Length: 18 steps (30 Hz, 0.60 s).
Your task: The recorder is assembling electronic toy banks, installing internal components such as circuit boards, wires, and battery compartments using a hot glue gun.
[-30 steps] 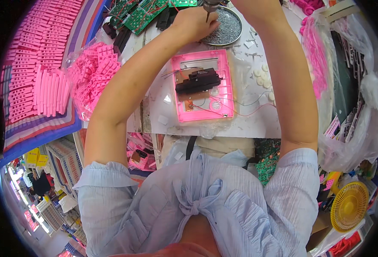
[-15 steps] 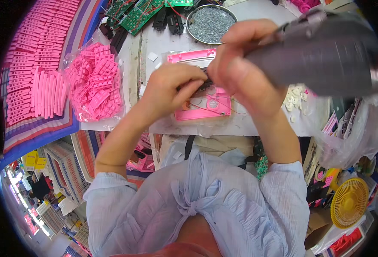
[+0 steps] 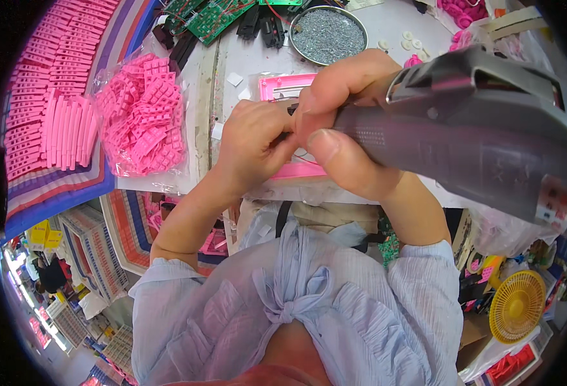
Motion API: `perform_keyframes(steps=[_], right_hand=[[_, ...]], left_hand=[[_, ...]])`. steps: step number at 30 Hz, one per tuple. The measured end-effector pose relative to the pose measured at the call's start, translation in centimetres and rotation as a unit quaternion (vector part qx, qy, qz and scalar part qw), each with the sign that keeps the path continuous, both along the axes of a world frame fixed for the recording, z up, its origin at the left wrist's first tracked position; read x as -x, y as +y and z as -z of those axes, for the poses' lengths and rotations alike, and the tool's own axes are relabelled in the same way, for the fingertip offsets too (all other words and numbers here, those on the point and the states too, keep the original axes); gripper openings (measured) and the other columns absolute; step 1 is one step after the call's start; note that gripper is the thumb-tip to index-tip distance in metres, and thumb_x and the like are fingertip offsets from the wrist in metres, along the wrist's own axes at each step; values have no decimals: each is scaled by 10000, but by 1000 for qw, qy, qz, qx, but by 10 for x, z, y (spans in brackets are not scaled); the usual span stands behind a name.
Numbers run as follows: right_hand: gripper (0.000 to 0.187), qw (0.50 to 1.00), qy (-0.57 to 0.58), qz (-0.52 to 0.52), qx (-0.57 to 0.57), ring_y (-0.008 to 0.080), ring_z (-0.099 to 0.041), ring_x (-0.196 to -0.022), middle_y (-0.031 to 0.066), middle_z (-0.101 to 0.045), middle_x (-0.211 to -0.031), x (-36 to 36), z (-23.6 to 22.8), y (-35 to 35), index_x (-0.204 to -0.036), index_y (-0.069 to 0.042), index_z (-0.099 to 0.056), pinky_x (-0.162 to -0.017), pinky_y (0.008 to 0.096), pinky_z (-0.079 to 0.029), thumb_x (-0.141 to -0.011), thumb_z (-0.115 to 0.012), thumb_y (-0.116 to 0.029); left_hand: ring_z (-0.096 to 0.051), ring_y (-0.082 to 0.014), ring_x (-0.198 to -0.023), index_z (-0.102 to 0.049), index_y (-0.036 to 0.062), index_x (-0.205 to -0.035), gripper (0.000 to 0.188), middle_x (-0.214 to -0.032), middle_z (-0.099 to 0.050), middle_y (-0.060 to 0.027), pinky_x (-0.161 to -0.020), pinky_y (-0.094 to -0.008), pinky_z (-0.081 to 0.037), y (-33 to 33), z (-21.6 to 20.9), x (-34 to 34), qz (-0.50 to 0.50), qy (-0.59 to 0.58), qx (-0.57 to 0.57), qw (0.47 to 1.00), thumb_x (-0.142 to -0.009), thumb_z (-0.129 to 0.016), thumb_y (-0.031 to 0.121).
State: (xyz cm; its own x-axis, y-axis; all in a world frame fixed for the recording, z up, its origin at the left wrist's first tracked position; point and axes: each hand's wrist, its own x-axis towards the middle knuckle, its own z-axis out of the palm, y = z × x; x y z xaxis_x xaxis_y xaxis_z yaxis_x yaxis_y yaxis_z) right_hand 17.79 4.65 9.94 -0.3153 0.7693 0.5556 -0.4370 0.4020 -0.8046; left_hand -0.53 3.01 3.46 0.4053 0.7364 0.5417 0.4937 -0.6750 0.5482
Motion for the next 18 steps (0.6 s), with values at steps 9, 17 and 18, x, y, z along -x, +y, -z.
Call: perform_keyframes(steps=[9,17,18], right_hand=[[297,998,52,4,18,127,-619,-711,86,-607,-807,7,37,21,-1092,5,-488,-648,272,-527,-867,-667,-67],[268,1000,-9,-9,4,126,-616,-762,76,-601,-864,15,48,27,-1082,-15,-499,-683,272,-522,-874,-657,-78],[270,1000,-23,-6,-6,127,-617,-761,77,-602,-864,14,50,28,-1083,-15,-497,-682,273,-522,-873,-655,-75]], left_hand=[[-579,-228,-916,-660,166,-1115,436,-938,-665,2,-866,-421,-313,-13,27,16,-113,105,50,987,-740,-808,333],[-574,-193,-880,-657,157,-1102,479,-933,-655,20,-839,-420,-299,-13,27,21,-111,101,26,988,-691,-830,331],[-580,-183,-891,-650,148,-1089,493,-943,-654,23,-849,-426,-301,-13,27,21,-111,101,28,988,-669,-843,321]])
